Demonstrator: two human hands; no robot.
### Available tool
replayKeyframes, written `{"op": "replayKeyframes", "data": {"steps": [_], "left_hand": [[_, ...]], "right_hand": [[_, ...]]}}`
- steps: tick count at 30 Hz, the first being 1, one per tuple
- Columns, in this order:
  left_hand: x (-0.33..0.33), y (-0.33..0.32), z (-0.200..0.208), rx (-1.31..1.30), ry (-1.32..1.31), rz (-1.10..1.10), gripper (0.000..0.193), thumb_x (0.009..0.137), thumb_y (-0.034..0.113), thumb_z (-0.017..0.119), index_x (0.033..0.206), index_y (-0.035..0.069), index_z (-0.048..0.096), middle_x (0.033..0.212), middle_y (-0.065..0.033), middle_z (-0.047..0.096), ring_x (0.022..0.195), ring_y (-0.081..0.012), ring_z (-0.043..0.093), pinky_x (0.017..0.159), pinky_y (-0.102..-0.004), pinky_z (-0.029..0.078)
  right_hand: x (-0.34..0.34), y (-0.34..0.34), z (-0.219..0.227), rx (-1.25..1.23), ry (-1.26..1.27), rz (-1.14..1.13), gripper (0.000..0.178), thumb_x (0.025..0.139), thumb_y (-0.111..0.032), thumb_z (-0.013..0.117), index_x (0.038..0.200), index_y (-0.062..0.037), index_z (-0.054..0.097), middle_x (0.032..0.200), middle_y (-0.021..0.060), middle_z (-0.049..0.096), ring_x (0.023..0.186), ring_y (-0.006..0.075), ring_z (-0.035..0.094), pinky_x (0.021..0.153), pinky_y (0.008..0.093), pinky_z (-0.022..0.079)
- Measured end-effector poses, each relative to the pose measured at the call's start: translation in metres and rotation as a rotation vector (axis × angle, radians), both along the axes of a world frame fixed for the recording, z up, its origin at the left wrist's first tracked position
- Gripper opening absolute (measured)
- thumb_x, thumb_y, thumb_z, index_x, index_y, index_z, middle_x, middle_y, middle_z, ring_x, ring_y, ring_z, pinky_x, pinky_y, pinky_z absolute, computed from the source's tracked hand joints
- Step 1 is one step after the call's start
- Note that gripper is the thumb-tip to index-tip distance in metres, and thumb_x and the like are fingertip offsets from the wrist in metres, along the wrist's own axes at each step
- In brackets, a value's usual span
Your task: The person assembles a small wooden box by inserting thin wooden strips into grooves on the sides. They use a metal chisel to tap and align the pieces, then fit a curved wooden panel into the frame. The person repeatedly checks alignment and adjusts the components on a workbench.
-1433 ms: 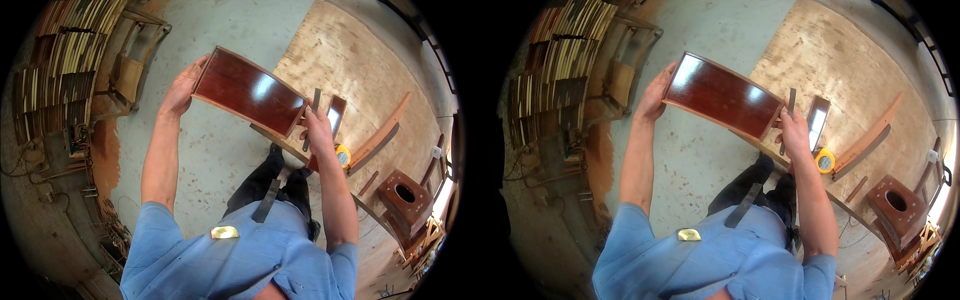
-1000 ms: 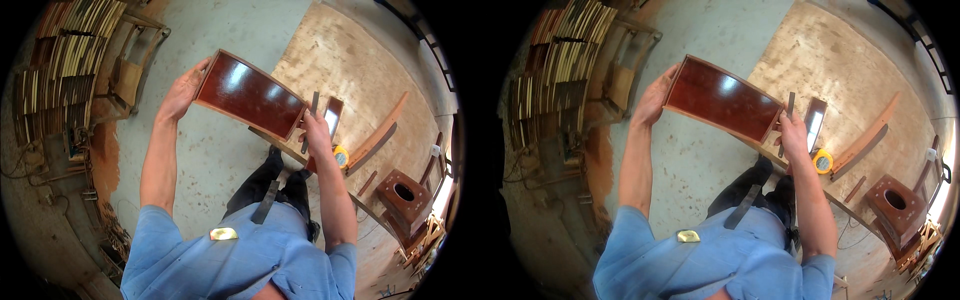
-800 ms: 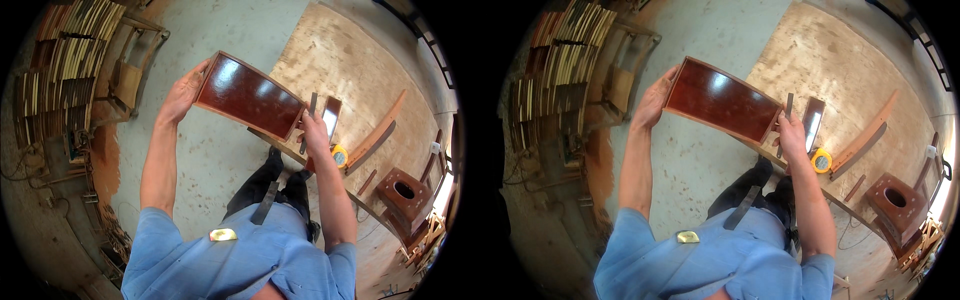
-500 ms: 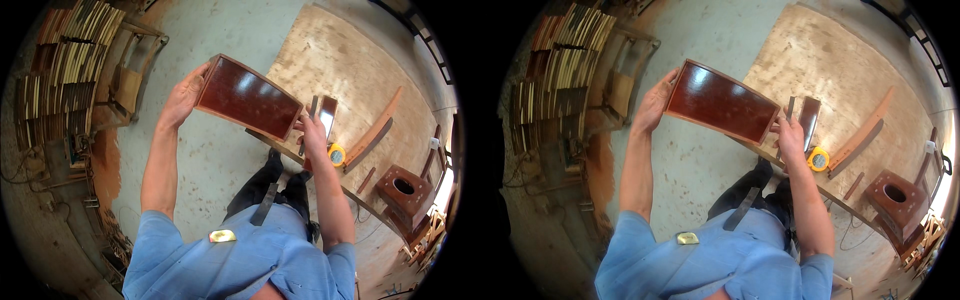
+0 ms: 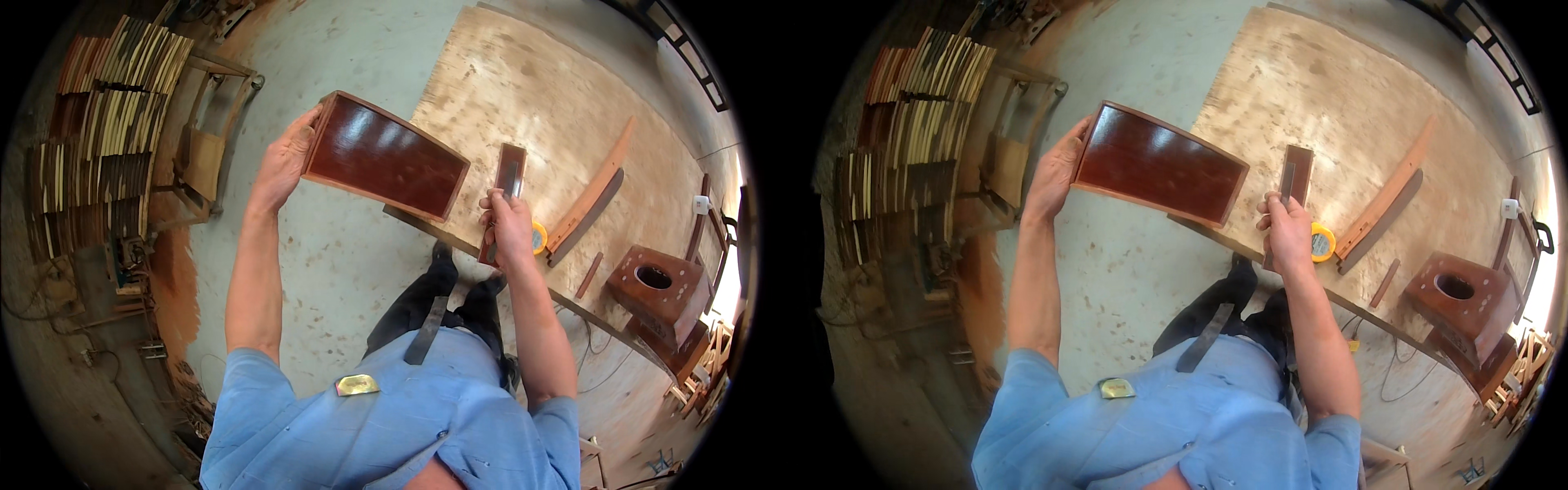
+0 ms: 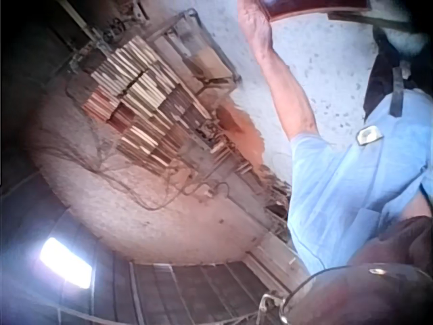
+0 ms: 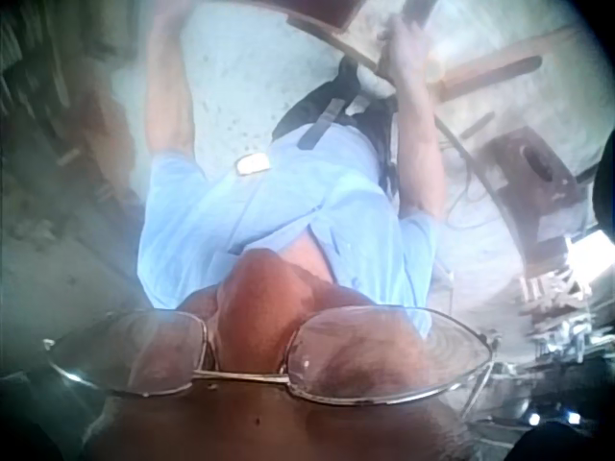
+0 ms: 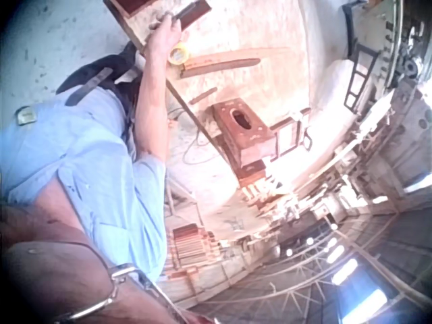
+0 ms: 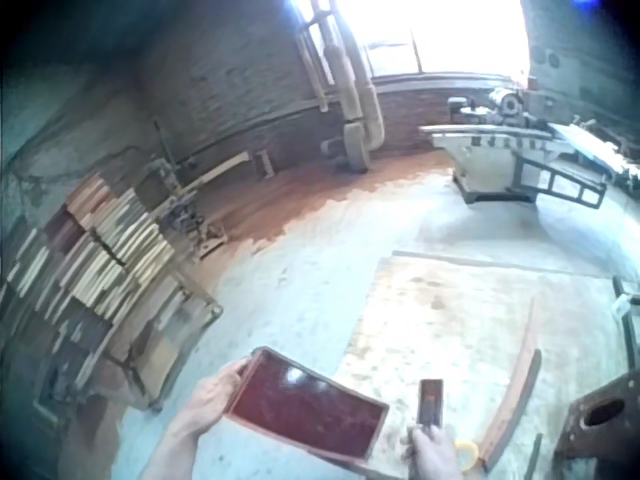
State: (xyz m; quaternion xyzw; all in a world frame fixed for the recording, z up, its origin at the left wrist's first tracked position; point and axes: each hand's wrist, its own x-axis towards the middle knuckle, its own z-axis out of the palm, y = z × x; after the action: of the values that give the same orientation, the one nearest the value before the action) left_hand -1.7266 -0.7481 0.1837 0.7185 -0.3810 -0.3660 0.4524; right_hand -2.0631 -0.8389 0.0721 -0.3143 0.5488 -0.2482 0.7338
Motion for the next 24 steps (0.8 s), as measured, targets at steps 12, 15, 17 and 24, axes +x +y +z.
{"op": "replayKeyframes", "data": {"steps": [12,15,17,24], "left_hand": [[0.004,0.000,-0.007,-0.084,0.076,0.065,0.055,0.100,0.041,0.060,0.137,0.000,0.059,0.130,-0.0068,0.065,0.117,-0.0143,0.060,0.102,-0.0281,0.047],[0.002,-0.001,-0.008,-0.095,0.061,0.094,0.053,0.099,0.039,0.062,0.135,-0.001,0.061,0.128,-0.0070,0.066,0.115,-0.0140,0.061,0.100,-0.0276,0.048],[0.004,0.000,-0.009,-0.099,0.058,0.106,0.053,0.099,0.038,0.063,0.133,-0.001,0.062,0.128,-0.0074,0.067,0.115,-0.0138,0.061,0.100,-0.0273,0.049],[0.011,0.002,-0.014,-0.122,0.081,0.112,0.053,0.098,0.036,0.064,0.134,-0.003,0.060,0.130,-0.0086,0.066,0.116,-0.0141,0.061,0.100,-0.0270,0.049]], "right_hand": [[-0.055,0.025,-0.007,0.080,-0.014,0.036,0.019,0.101,-0.024,0.058,0.108,-0.0066,0.063,0.088,0.0021,0.064,0.061,0.0067,0.057,0.038,0.0214,0.039],[-0.065,0.030,-0.009,0.087,-0.010,0.042,0.018,0.102,-0.023,0.057,0.106,-0.0069,0.062,0.089,0.0025,0.065,0.062,0.0073,0.059,0.040,0.0210,0.040],[-0.070,0.033,-0.009,0.104,0.005,0.052,0.017,0.102,-0.024,0.057,0.106,-0.0075,0.062,0.089,0.0025,0.065,0.062,0.0073,0.060,0.040,0.0210,0.040],[-0.079,0.041,-0.009,0.140,0.028,0.054,0.017,0.101,-0.025,0.058,0.106,-0.0095,0.063,0.089,0.0012,0.066,0.063,0.0068,0.060,0.041,0.0203,0.040]]}}
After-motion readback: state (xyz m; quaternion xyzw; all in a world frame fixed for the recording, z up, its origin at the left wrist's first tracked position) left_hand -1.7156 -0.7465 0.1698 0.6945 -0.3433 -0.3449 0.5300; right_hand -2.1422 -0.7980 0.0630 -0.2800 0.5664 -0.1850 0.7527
